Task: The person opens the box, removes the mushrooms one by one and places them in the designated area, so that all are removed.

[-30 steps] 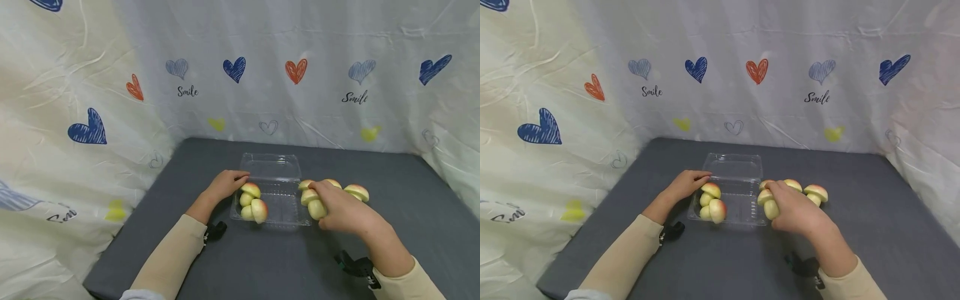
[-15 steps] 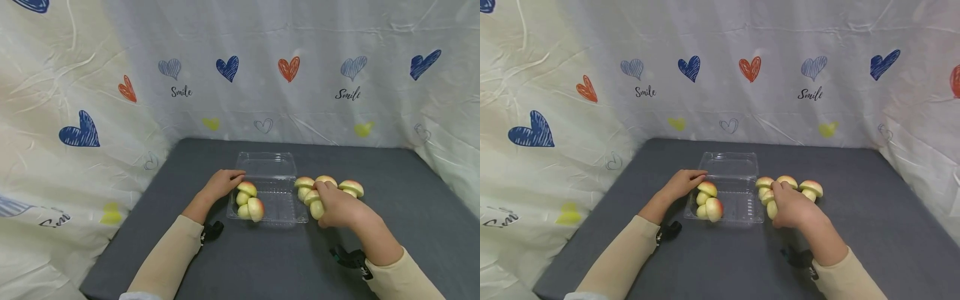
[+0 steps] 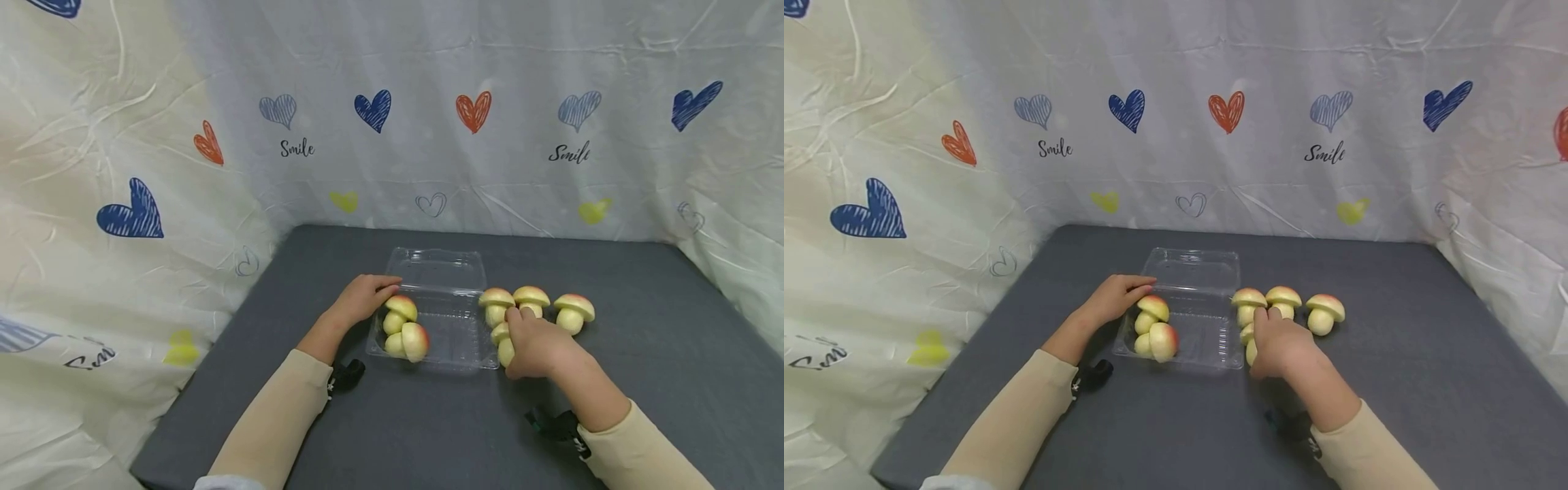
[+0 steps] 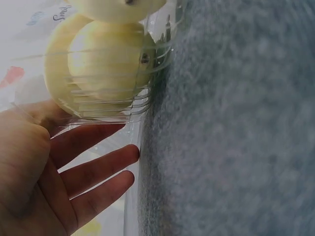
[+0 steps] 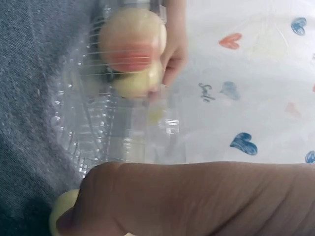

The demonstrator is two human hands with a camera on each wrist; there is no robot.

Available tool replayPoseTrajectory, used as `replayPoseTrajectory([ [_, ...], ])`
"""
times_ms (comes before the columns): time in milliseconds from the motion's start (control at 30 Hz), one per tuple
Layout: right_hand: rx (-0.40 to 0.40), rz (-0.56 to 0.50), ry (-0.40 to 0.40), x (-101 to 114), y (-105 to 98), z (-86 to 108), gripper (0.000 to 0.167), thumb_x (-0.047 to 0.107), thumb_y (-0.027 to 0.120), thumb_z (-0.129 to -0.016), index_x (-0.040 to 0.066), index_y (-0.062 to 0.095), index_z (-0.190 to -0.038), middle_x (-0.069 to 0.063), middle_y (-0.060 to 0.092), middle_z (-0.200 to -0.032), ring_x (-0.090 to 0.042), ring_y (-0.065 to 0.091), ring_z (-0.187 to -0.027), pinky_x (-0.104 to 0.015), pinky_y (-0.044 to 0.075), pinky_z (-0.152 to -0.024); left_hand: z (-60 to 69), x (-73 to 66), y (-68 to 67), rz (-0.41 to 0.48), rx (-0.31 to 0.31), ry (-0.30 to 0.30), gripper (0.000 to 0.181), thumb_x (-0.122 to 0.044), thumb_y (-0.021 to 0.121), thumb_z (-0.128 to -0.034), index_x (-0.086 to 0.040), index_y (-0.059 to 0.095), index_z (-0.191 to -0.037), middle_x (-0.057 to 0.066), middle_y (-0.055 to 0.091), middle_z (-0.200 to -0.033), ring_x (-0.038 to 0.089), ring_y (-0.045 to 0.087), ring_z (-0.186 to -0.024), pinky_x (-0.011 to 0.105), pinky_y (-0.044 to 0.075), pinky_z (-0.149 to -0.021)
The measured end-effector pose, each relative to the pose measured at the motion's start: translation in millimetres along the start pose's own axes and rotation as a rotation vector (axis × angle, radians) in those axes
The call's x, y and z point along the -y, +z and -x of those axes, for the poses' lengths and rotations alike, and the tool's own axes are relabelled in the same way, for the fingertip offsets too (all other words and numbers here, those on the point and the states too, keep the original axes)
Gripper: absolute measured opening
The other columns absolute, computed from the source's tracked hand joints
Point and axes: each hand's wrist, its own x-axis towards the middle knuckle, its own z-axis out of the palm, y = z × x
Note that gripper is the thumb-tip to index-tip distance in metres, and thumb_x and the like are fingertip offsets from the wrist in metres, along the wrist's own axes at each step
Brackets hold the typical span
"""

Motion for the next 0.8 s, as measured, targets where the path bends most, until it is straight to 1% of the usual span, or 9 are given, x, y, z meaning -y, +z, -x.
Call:
replayPoseTrajectory([
  [100, -0.011, -0.007, -0.005, 2.9, 4.3, -2.4, 0.089, 0.017, 0.086, -0.072, -0.010, 0.038, -0.141, -0.031, 0.046, -0.125, -0.029, 0.054, -0.073, -0.041, 0.044, -0.053, 0.8, 0.4, -1.7, 0.014, 0.008, -0.013, 0.042, -0.030, 0.056, -0.1090, -0.013, 0.060, -0.147, 0.007, 0.062, -0.142, 0.028, 0.059, -0.129, 0.046, 0.050, -0.106],
  [233, -0.046, -0.011, -0.021, 4.5, 7.0, -4.4, 0.085, 0.015, 0.085, -0.073, -0.009, 0.038, -0.139, -0.030, 0.046, -0.122, -0.025, 0.051, -0.063, -0.041, 0.043, -0.050, 0.8, 0.6, -3.6, 0.022, 0.018, -0.025, 0.042, -0.031, 0.055, -0.1091, -0.013, 0.060, -0.147, 0.007, 0.062, -0.142, 0.028, 0.058, -0.130, 0.047, 0.049, -0.106],
  [300, -0.060, -0.008, -0.018, 4.5, 6.6, -4.7, 0.083, 0.013, 0.084, -0.074, -0.009, 0.039, -0.139, -0.030, 0.046, -0.122, -0.024, 0.050, -0.062, -0.041, 0.043, -0.049, -0.6, 0.9, -3.8, 0.021, 0.023, -0.025, 0.043, -0.032, 0.054, -0.1093, -0.014, 0.059, -0.148, 0.007, 0.062, -0.142, 0.027, 0.058, -0.130, 0.046, 0.049, -0.106],
  [367, -0.075, -0.003, -0.022, 6.0, 3.0, -7.0, 0.082, 0.013, 0.084, -0.075, -0.009, 0.039, -0.140, -0.032, 0.046, -0.123, -0.024, 0.051, -0.060, -0.041, 0.044, -0.049, -2.3, 1.9, -7.6, 0.013, 0.018, -0.022, 0.043, -0.032, 0.054, -0.1096, -0.014, 0.059, -0.148, 0.007, 0.062, -0.142, 0.027, 0.059, -0.130, 0.046, 0.050, -0.106],
  [500, -0.093, -0.016, -0.033, 7.2, -5.5, -7.3, 0.089, 0.019, 0.088, -0.075, -0.009, 0.037, -0.143, -0.036, 0.043, -0.130, -0.023, 0.054, -0.062, -0.040, 0.047, -0.051, -5.3, 1.1, -13.2, 0.003, 0.006, -0.021, 0.042, -0.032, 0.054, -0.1095, -0.015, 0.059, -0.148, 0.006, 0.062, -0.142, 0.026, 0.059, -0.130, 0.046, 0.049, -0.106],
  [600, -0.127, -0.010, -0.052, 5.7, -10.8, -2.2, 0.096, 0.023, 0.093, -0.073, -0.011, 0.037, -0.143, -0.038, 0.044, -0.131, -0.030, 0.061, -0.076, -0.042, 0.052, -0.057, -6.3, -0.5, -13.4, 0.005, 0.011, -0.021, 0.042, -0.030, 0.054, -0.1095, -0.014, 0.059, -0.148, 0.007, 0.062, -0.142, 0.026, 0.059, -0.129, 0.046, 0.050, -0.105],
  [667, -0.159, 0.008, -0.064, 4.7, -13.6, 3.4, 0.098, 0.024, 0.095, -0.071, -0.011, 0.038, -0.142, -0.037, 0.045, -0.130, -0.040, 0.063, -0.089, -0.046, 0.054, -0.062, -5.6, -1.0, -11.1, -0.003, 0.016, -0.015, 0.042, -0.029, 0.054, -0.1096, -0.013, 0.059, -0.148, 0.007, 0.062, -0.142, 0.026, 0.060, -0.128, 0.046, 0.051, -0.104],
  [733, -0.216, 0.044, -0.085, 5.1, -14.3, 8.9, 0.091, 0.021, 0.093, -0.072, -0.011, 0.042, -0.140, -0.034, 0.050, -0.128, -0.047, 0.061, -0.099, -0.049, 0.055, -0.066, -3.6, -0.1, -7.8, -0.016, 0.022, -0.016, 0.041, -0.029, 0.054, -0.1098, -0.013, 0.059, -0.147, 0.007, 0.063, -0.141, 0.026, 0.060, -0.127, 0.045, 0.052, -0.103],
  [800, -0.323, 0.080, -0.144, 7.5, -12.7, 11.8, 0.075, 0.012, 0.087, -0.077, -0.012, 0.046, -0.136, -0.031, 0.054, -0.125, -0.048, 0.061, -0.103, -0.051, 0.055, -0.070, -0.6, 0.9, -5.0, -0.027, 0.022, -0.023, 0.041, -0.029, 0.054, -0.1098, -0.013, 0.060, -0.147, 0.007, 0.064, -0.140, 0.025, 0.061, -0.127, 0.045, 0.052, -0.103],
])
